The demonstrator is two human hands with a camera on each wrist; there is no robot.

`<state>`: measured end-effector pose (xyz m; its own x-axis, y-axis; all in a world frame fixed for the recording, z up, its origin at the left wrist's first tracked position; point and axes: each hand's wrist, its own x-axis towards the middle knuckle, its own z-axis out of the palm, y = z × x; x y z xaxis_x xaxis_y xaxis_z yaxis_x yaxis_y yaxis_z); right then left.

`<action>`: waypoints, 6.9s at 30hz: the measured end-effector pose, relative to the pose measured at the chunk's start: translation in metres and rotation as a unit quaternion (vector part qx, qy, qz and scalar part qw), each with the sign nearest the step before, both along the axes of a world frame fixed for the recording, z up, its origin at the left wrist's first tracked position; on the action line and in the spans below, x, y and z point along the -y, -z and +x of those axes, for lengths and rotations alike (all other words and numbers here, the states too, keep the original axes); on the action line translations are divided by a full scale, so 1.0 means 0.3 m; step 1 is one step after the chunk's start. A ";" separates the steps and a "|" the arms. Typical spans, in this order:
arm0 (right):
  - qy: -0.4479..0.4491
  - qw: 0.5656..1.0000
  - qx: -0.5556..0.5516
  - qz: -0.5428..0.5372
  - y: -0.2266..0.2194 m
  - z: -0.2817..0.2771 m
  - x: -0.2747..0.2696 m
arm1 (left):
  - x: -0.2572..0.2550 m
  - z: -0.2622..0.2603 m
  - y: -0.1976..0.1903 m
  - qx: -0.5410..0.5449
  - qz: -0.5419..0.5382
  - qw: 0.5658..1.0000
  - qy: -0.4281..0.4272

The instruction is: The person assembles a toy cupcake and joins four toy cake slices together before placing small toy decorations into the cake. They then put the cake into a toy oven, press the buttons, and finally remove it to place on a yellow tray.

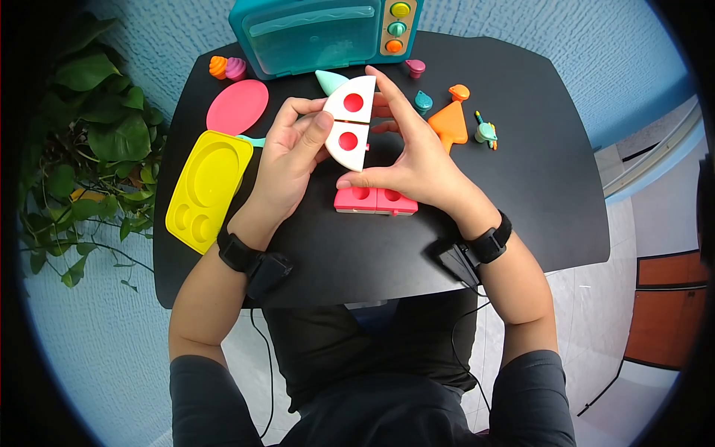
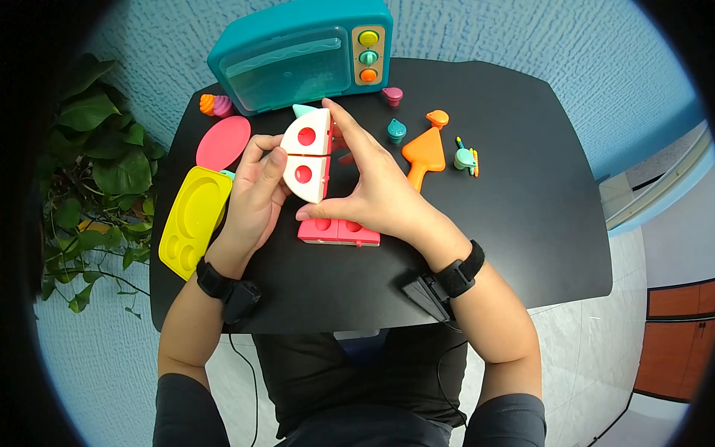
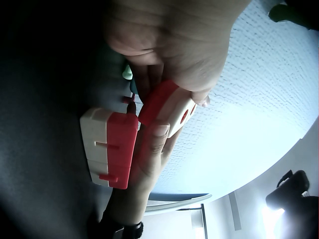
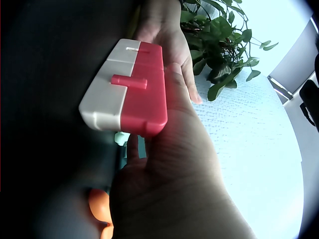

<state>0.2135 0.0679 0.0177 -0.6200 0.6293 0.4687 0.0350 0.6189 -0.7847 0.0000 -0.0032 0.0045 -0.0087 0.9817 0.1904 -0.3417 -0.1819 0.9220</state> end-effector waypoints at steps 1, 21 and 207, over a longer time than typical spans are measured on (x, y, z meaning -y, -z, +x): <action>0.002 1.000 0.001 0.000 0.000 0.000 0.000 | 0.000 0.001 -0.001 0.000 0.000 1.000 0.000; -0.002 1.000 0.000 -0.007 0.002 0.001 -0.002 | -0.001 0.004 -0.006 0.004 0.002 1.000 -0.007; -0.030 0.994 -0.017 -0.099 0.013 0.005 -0.015 | -0.009 0.000 0.001 0.004 -0.041 0.999 -0.017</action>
